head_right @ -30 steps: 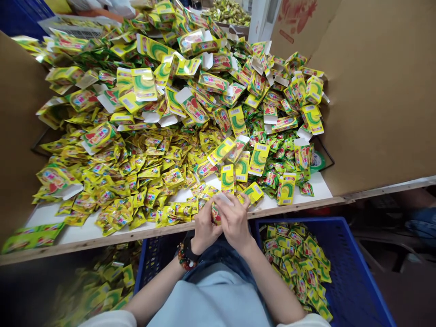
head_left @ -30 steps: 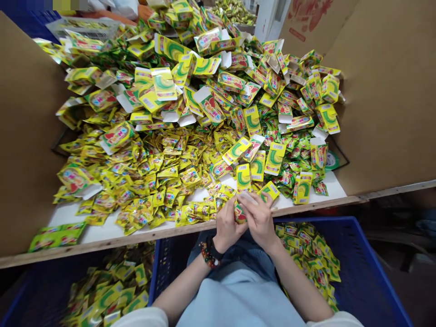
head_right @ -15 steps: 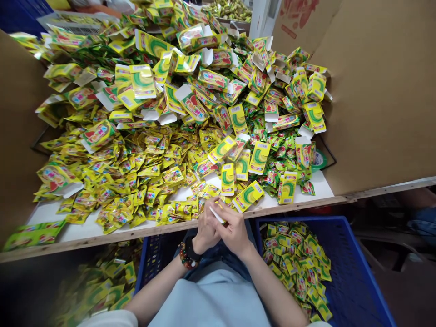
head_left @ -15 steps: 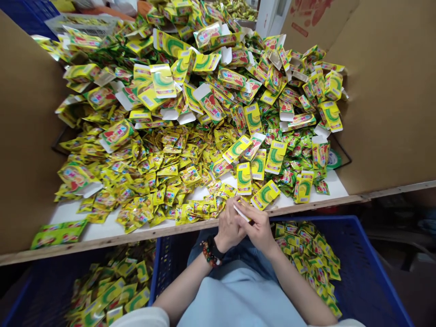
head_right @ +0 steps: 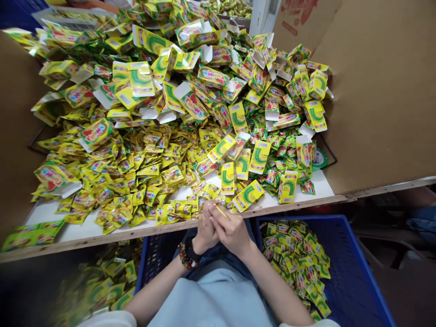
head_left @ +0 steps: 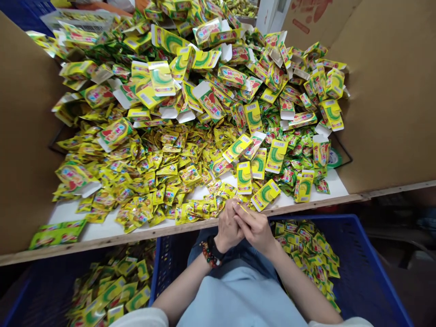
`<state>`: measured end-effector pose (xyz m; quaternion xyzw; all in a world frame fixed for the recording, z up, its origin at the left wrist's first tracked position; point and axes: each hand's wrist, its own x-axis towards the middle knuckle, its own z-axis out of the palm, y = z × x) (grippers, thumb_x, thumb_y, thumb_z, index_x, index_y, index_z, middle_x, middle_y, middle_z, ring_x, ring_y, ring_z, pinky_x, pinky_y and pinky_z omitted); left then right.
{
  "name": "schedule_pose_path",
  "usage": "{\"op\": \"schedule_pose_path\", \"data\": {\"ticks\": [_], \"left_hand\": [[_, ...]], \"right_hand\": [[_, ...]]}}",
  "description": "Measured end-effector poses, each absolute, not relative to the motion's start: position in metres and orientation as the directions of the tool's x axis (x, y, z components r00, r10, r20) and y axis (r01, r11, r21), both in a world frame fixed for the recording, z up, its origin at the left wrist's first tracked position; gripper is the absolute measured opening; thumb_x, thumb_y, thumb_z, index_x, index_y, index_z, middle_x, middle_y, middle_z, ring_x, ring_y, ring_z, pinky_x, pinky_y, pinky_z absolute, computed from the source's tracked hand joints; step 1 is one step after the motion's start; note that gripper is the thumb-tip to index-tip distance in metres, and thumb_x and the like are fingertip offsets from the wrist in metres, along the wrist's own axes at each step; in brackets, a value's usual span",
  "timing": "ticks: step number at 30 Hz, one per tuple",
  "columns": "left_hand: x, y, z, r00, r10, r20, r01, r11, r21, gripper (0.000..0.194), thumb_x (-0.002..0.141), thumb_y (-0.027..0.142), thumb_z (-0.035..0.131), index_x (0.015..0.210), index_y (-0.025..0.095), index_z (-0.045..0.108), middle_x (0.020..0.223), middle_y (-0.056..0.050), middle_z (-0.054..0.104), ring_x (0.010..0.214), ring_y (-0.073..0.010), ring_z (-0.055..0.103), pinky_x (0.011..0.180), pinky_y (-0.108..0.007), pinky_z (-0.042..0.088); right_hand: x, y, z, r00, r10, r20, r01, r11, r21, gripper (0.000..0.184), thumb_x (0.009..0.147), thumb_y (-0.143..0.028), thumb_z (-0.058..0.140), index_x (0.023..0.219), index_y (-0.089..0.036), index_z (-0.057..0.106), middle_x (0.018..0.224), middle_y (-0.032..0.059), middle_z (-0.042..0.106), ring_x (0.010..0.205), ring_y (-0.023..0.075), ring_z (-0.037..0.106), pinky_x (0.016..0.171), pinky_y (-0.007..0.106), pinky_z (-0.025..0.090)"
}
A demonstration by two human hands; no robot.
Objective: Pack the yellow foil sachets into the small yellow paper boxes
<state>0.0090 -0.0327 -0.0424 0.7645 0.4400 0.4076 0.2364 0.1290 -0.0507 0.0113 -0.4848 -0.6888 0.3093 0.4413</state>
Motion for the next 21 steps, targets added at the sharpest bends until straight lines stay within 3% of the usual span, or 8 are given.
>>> {"op": "schedule_pose_path", "data": {"ticks": [4, 6, 8, 11, 14, 17, 21], "left_hand": [[-0.008, -0.022, -0.017, 0.486, 0.804, 0.343, 0.508, -0.579, 0.638, 0.065, 0.084, 0.058, 0.055, 0.134, 0.018, 0.043, 0.123, -0.016, 0.054, 0.114, -0.0315, 0.053, 0.094, -0.048, 0.050], [-0.019, -0.008, -0.006, 0.441, 0.854, 0.276, 0.650, -0.516, 0.558, 0.050, 0.088, 0.052, 0.054, 0.126, 0.020, 0.052, 0.120, -0.014, 0.057, 0.110, -0.0307, 0.053, 0.092, -0.048, 0.049], [-0.026, 0.010, 0.000, 0.358, 0.904, 0.234, 0.790, -0.427, 0.439, 0.034, 0.094, 0.039, 0.047, 0.120, 0.019, 0.057, 0.118, -0.014, 0.058, 0.107, -0.0311, 0.051, 0.089, -0.048, 0.048], [-0.025, 0.035, 0.000, 0.366, 0.919, 0.144, 0.887, -0.392, 0.246, 0.028, 0.091, 0.030, 0.052, 0.113, 0.015, 0.059, 0.116, -0.017, 0.058, 0.104, -0.0346, 0.051, 0.083, -0.048, 0.047], [-0.018, 0.047, 0.000, 0.381, 0.924, 0.039, 0.916, -0.383, 0.118, 0.027, 0.083, 0.031, 0.064, 0.101, 0.011, 0.060, 0.110, -0.020, 0.058, 0.101, -0.0379, 0.052, 0.079, -0.047, 0.046], [-0.018, 0.049, 0.002, 0.349, 0.937, -0.009, 0.934, -0.347, 0.088, 0.031, 0.080, 0.032, 0.068, 0.100, 0.011, 0.058, 0.109, -0.020, 0.058, 0.102, -0.0376, 0.052, 0.079, -0.044, 0.046], [-0.029, 0.052, 0.000, 0.325, 0.942, -0.087, 0.933, -0.305, 0.189, 0.042, 0.078, 0.026, 0.069, 0.113, 0.010, 0.053, 0.110, -0.017, 0.059, 0.105, -0.0329, 0.053, 0.083, -0.039, 0.044]], "right_hand": [[0.179, -0.082, 0.016, 0.003, 0.970, 0.241, 0.618, 0.188, -0.763, 0.036, 0.091, -0.025, 0.051, 0.123, -0.031, 0.067, 0.109, 0.0045, 0.075, 0.092, 0.0263, 0.074, 0.082, 0.039, 0.061], [0.218, -0.096, 0.014, 0.173, 0.964, 0.201, 0.832, -0.034, -0.554, 0.026, 0.087, -0.030, 0.058, 0.105, -0.031, 0.076, 0.088, 0.0066, 0.078, 0.078, 0.0277, 0.074, 0.074, 0.041, 0.060], [0.250, -0.099, 0.009, 0.183, 0.960, 0.212, 0.924, -0.095, -0.370, 0.018, 0.082, -0.038, 0.063, 0.088, -0.031, 0.079, 0.080, 0.0091, 0.077, 0.078, 0.0315, 0.072, 0.069, 0.043, 0.058], [0.269, -0.072, 0.003, 0.166, 0.956, 0.243, 0.951, -0.090, -0.297, 0.029, 0.089, -0.029, 0.051, 0.105, -0.022, 0.074, 0.102, 0.0130, 0.074, 0.094, 0.0313, 0.068, 0.080, 0.045, 0.054], [0.265, -0.023, -0.001, 0.175, 0.929, 0.325, 0.978, -0.127, -0.164, 0.041, 0.086, -0.013, 0.048, 0.122, -0.016, 0.065, 0.126, 0.0172, 0.065, 0.116, 0.0353, 0.056, 0.090, 0.050, 0.045], [0.266, 0.014, -0.005, 0.056, 0.949, 0.311, 0.997, -0.037, -0.065, 0.050, 0.081, -0.002, 0.046, 0.126, -0.019, 0.061, 0.133, 0.0142, 0.062, 0.129, 0.0357, 0.046, 0.099, 0.058, 0.032], [0.279, 0.020, -0.008, 0.009, 0.958, 0.285, 0.989, 0.034, -0.147, 0.039, 0.083, -0.005, 0.047, 0.112, -0.019, 0.068, 0.108, 0.0109, 0.075, 0.117, 0.0333, 0.055, 0.098, 0.059, 0.029]]}}
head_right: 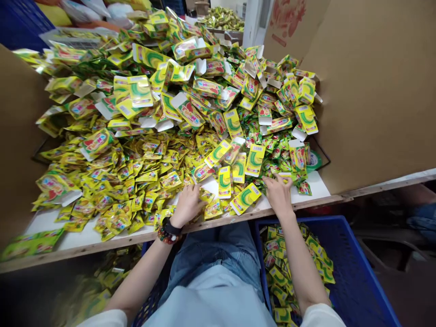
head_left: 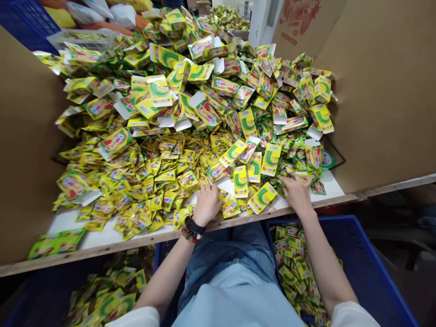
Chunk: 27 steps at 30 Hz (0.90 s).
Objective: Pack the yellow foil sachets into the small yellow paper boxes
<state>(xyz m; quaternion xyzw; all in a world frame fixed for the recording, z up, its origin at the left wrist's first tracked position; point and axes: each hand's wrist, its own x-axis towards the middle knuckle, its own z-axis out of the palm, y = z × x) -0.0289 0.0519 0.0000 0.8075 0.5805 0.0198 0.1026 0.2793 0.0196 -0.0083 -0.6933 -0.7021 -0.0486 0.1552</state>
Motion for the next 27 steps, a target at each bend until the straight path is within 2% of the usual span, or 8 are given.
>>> {"op": "schedule_pose_path", "data": {"ticks": [4, 8, 10, 13, 16, 19, 22, 27], "left_hand": [[-0.038, 0.060, -0.006, 0.337, 0.927, -0.166, 0.906, -0.271, 0.325, 0.036, 0.077, 0.025, 0.069, 0.107, 0.012, 0.055, 0.104, -0.014, 0.062, 0.102, -0.0290, 0.055, 0.086, -0.037, 0.043], [-0.038, 0.059, -0.005, 0.371, 0.927, -0.059, 0.823, -0.299, 0.483, 0.032, 0.077, 0.013, 0.059, 0.108, 0.016, 0.054, 0.104, -0.011, 0.063, 0.099, -0.0256, 0.057, 0.087, -0.036, 0.043], [-0.037, 0.054, 0.001, 0.395, 0.919, 0.007, 0.742, -0.323, 0.588, 0.043, 0.074, 0.006, 0.053, 0.115, 0.017, 0.052, 0.103, -0.008, 0.064, 0.095, -0.0227, 0.059, 0.085, -0.034, 0.044], [-0.036, 0.046, 0.014, 0.428, 0.903, 0.043, 0.637, -0.335, 0.695, 0.065, 0.069, 0.001, 0.048, 0.131, 0.018, 0.045, 0.090, -0.003, 0.064, 0.084, -0.0193, 0.060, 0.076, -0.030, 0.045], [-0.038, 0.040, 0.027, 0.482, 0.873, 0.072, 0.562, -0.371, 0.740, 0.079, 0.065, -0.003, 0.044, 0.141, 0.019, 0.037, 0.090, -0.002, 0.064, 0.082, -0.0182, 0.060, 0.076, -0.028, 0.046], [-0.039, 0.040, 0.033, 0.574, 0.810, 0.118, 0.519, -0.472, 0.712, 0.085, 0.064, -0.004, 0.041, 0.144, 0.021, 0.032, 0.107, -0.007, 0.064, 0.095, -0.0205, 0.061, 0.084, -0.032, 0.048], [-0.030, 0.056, 0.029, 0.654, 0.742, 0.145, 0.533, -0.589, 0.608, 0.083, 0.066, -0.005, 0.043, 0.144, 0.018, 0.029, 0.123, -0.012, 0.059, 0.110, -0.0234, 0.057, 0.092, -0.035, 0.048], [-0.006, 0.107, 0.015, 0.383, 0.912, 0.144, 0.891, -0.406, 0.203, 0.047, 0.078, 0.014, 0.061, 0.122, 0.004, 0.048, 0.119, -0.024, 0.055, 0.111, -0.0354, 0.052, 0.092, -0.045, 0.044]], "right_hand": [[0.262, 0.003, -0.005, 0.198, 0.897, 0.396, 0.860, 0.035, -0.508, 0.024, 0.083, -0.015, 0.053, 0.098, -0.017, 0.071, 0.103, 0.0121, 0.075, 0.100, 0.0301, 0.062, 0.091, 0.049, 0.042], [0.205, -0.006, -0.003, 0.207, 0.968, 0.141, 0.328, 0.067, -0.942, 0.016, 0.081, -0.030, 0.062, 0.092, -0.020, 0.069, 0.086, 0.0061, 0.073, 0.077, 0.0215, 0.066, 0.071, 0.033, 0.051], [0.176, -0.001, -0.003, 0.041, 0.998, 0.044, 0.150, 0.037, -0.988, 0.015, 0.078, -0.032, 0.067, 0.088, -0.021, 0.068, 0.095, 0.0062, 0.073, 0.085, 0.0211, 0.067, 0.074, 0.032, 0.052], [0.147, 0.013, -0.004, -0.114, 0.993, 0.007, 0.076, 0.015, -0.997, 0.017, 0.075, -0.033, 0.071, 0.087, -0.021, 0.068, 0.112, 0.0071, 0.070, 0.098, 0.0211, 0.065, 0.082, 0.032, 0.051], [0.137, 0.024, -0.006, -0.186, 0.981, -0.054, 0.040, -0.047, -0.998, 0.025, 0.076, -0.034, 0.069, 0.098, -0.021, 0.067, 0.084, 0.0011, 0.072, 0.075, 0.0165, 0.064, 0.070, 0.028, 0.050], [0.141, 0.026, -0.006, -0.148, 0.986, -0.073, 0.064, -0.064, -0.996, 0.038, 0.073, -0.030, 0.070, 0.110, -0.021, 0.067, 0.070, -0.0028, 0.068, 0.065, 0.0146, 0.060, 0.064, 0.026, 0.048], [0.150, 0.020, -0.006, -0.022, 0.999, -0.032, 0.081, -0.030, -0.996, 0.025, 0.069, -0.028, 0.072, 0.092, -0.019, 0.073, 0.070, -0.0013, 0.067, 0.064, 0.0149, 0.057, 0.064, 0.027, 0.046], [0.171, 0.006, -0.002, 0.148, 0.989, -0.014, 0.021, -0.017, -1.000, 0.021, 0.071, -0.037, 0.070, 0.085, -0.020, 0.069, 0.064, -0.0024, 0.061, 0.058, 0.0133, 0.052, 0.057, 0.026, 0.042]]}}
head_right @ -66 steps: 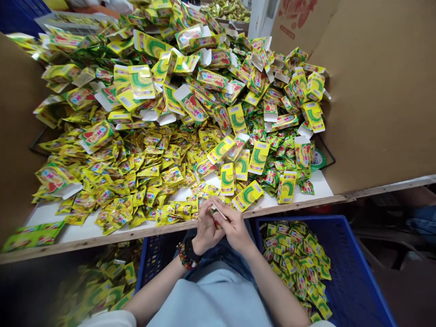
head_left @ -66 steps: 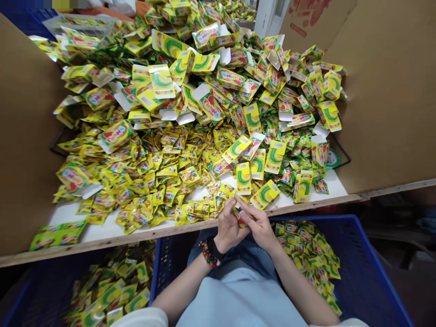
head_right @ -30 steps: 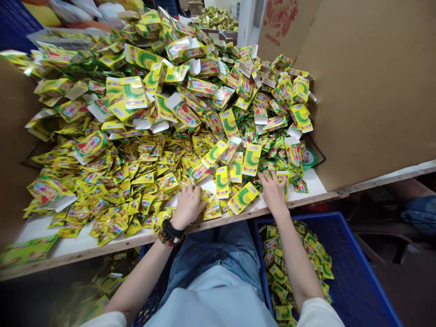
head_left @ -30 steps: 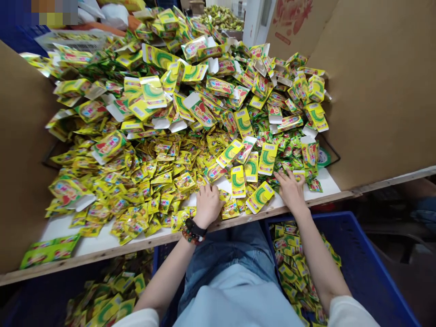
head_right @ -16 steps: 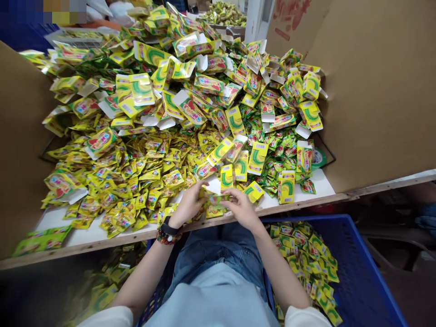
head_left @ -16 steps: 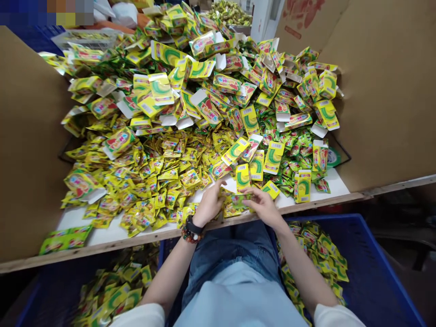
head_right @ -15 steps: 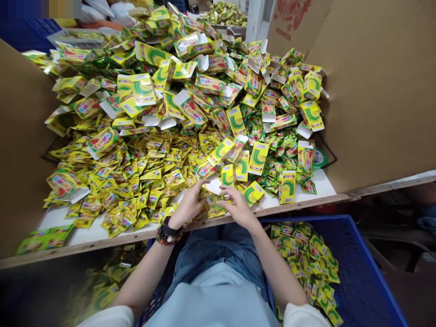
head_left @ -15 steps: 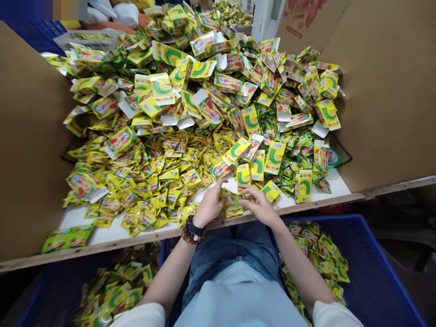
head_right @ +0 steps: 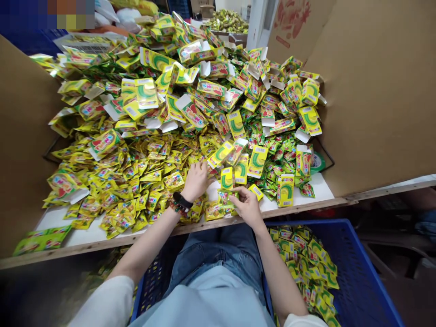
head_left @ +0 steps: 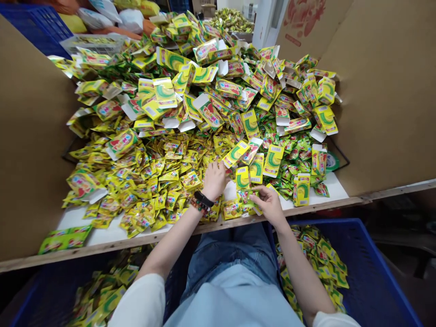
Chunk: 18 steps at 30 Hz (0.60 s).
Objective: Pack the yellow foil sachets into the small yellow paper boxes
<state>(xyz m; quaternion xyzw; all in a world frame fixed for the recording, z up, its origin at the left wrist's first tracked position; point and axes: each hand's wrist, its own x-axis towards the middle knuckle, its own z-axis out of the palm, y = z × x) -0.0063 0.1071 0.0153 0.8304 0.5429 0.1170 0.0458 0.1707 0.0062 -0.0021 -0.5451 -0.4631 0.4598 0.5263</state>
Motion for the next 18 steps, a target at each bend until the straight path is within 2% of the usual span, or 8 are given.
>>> {"op": "schedule_pose_path", "data": {"ticks": [3, 7, 10, 13, 18], "left_hand": [[-0.004, 0.124, 0.015, 0.335, 0.939, 0.082, 0.939, -0.340, 0.055, 0.039, 0.079, 0.023, 0.067, 0.111, 0.005, 0.053, 0.107, -0.022, 0.058, 0.101, -0.0353, 0.055, 0.084, -0.043, 0.045], [-0.023, 0.110, 0.026, 0.307, 0.945, 0.113, 0.951, -0.308, -0.003, 0.037, 0.077, 0.029, 0.069, 0.106, 0.010, 0.053, 0.107, -0.019, 0.056, 0.097, -0.0333, 0.056, 0.079, -0.040, 0.044], [-0.042, 0.084, 0.034, 0.310, 0.942, 0.131, 0.947, -0.318, 0.046, 0.049, 0.077, 0.025, 0.066, 0.120, 0.012, 0.048, 0.109, -0.016, 0.057, 0.099, -0.0313, 0.056, 0.081, -0.040, 0.044], [-0.056, 0.058, 0.037, 0.380, 0.917, 0.121, 0.904, -0.396, 0.160, 0.061, 0.078, 0.020, 0.061, 0.135, 0.015, 0.040, 0.110, -0.012, 0.059, 0.102, -0.0289, 0.057, 0.084, -0.039, 0.045], [-0.059, 0.023, 0.033, 0.453, 0.879, 0.150, 0.822, -0.477, 0.311, 0.060, 0.076, 0.021, 0.062, 0.134, 0.020, 0.046, 0.114, -0.011, 0.058, 0.103, -0.0285, 0.057, 0.085, -0.039, 0.047]], "right_hand": [[0.182, -0.001, 0.003, 0.237, 0.972, -0.003, -0.028, 0.004, -1.000, 0.023, 0.071, -0.037, 0.073, 0.088, -0.021, 0.069, 0.068, -0.0015, 0.063, 0.062, 0.0141, 0.053, 0.060, 0.026, 0.043], [0.190, -0.001, 0.009, 0.243, 0.969, 0.042, -0.025, 0.049, -0.998, 0.021, 0.074, -0.035, 0.072, 0.092, -0.023, 0.071, 0.072, -0.0014, 0.062, 0.066, 0.0142, 0.053, 0.065, 0.027, 0.043], [0.188, 0.007, 0.014, 0.202, 0.978, 0.054, -0.075, 0.070, -0.995, 0.018, 0.075, -0.034, 0.071, 0.090, -0.024, 0.070, 0.076, -0.0012, 0.063, 0.071, 0.0145, 0.054, 0.069, 0.028, 0.044], [0.182, 0.019, 0.022, 0.081, 0.997, 0.020, -0.117, 0.029, -0.993, 0.018, 0.073, -0.034, 0.072, 0.088, -0.024, 0.070, 0.079, -0.0004, 0.064, 0.073, 0.0151, 0.055, 0.071, 0.028, 0.044], [0.176, 0.037, 0.040, -0.200, 0.978, -0.067, 0.049, -0.059, -0.997, 0.018, 0.073, -0.032, 0.070, 0.087, -0.021, 0.070, 0.077, -0.0008, 0.065, 0.070, 0.0157, 0.057, 0.069, 0.029, 0.045]]}}
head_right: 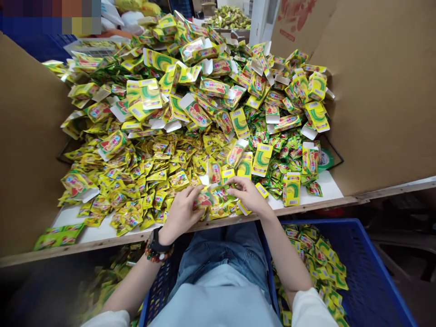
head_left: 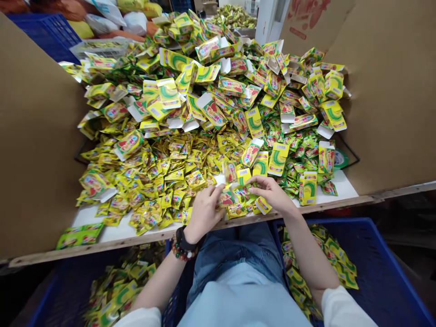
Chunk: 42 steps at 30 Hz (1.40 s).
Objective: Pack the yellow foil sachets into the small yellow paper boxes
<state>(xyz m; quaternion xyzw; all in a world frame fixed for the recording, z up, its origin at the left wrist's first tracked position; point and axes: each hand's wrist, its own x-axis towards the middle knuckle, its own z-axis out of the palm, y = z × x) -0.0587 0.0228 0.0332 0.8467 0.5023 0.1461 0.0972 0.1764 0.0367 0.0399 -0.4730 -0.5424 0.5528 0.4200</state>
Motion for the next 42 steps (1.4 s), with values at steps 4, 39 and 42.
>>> {"op": "schedule_pose_path", "data": {"ticks": [4, 39, 42], "left_hand": [[-0.052, 0.010, 0.029, 0.502, 0.852, 0.150, 0.765, -0.518, 0.382, 0.065, 0.070, 0.019, 0.065, 0.133, 0.020, 0.049, 0.115, -0.012, 0.060, 0.102, -0.0300, 0.059, 0.086, -0.040, 0.048], [0.002, -0.028, -0.050, 0.220, 0.778, 0.588, 0.495, -0.608, 0.620, 0.061, 0.086, 0.036, 0.055, 0.137, 0.022, 0.024, 0.124, -0.016, 0.054, 0.104, -0.0254, 0.063, 0.080, -0.040, 0.055], [0.004, -0.028, -0.047, 0.213, 0.853, 0.476, 0.562, -0.505, 0.655, 0.059, 0.089, 0.035, 0.047, 0.140, 0.017, 0.023, 0.122, -0.018, 0.055, 0.098, -0.0253, 0.065, 0.078, -0.041, 0.055]], "right_hand": [[0.170, 0.032, 0.055, -0.185, 0.983, 0.006, 0.322, 0.067, -0.944, 0.013, 0.077, -0.023, 0.064, 0.087, -0.021, 0.072, 0.083, 0.0018, 0.067, 0.080, 0.0191, 0.061, 0.077, 0.032, 0.047], [0.125, -0.037, 0.018, -0.106, 0.994, 0.021, 0.036, 0.025, -0.999, 0.041, 0.089, -0.037, 0.057, 0.127, -0.026, 0.064, 0.121, 0.0061, 0.070, 0.118, 0.0246, 0.063, 0.104, 0.043, 0.048], [0.122, -0.041, 0.017, -0.039, 0.993, 0.116, 0.088, 0.119, -0.989, 0.032, 0.086, -0.037, 0.063, 0.114, -0.027, 0.072, 0.123, 0.0067, 0.070, 0.122, 0.0276, 0.061, 0.109, 0.047, 0.043]]}}
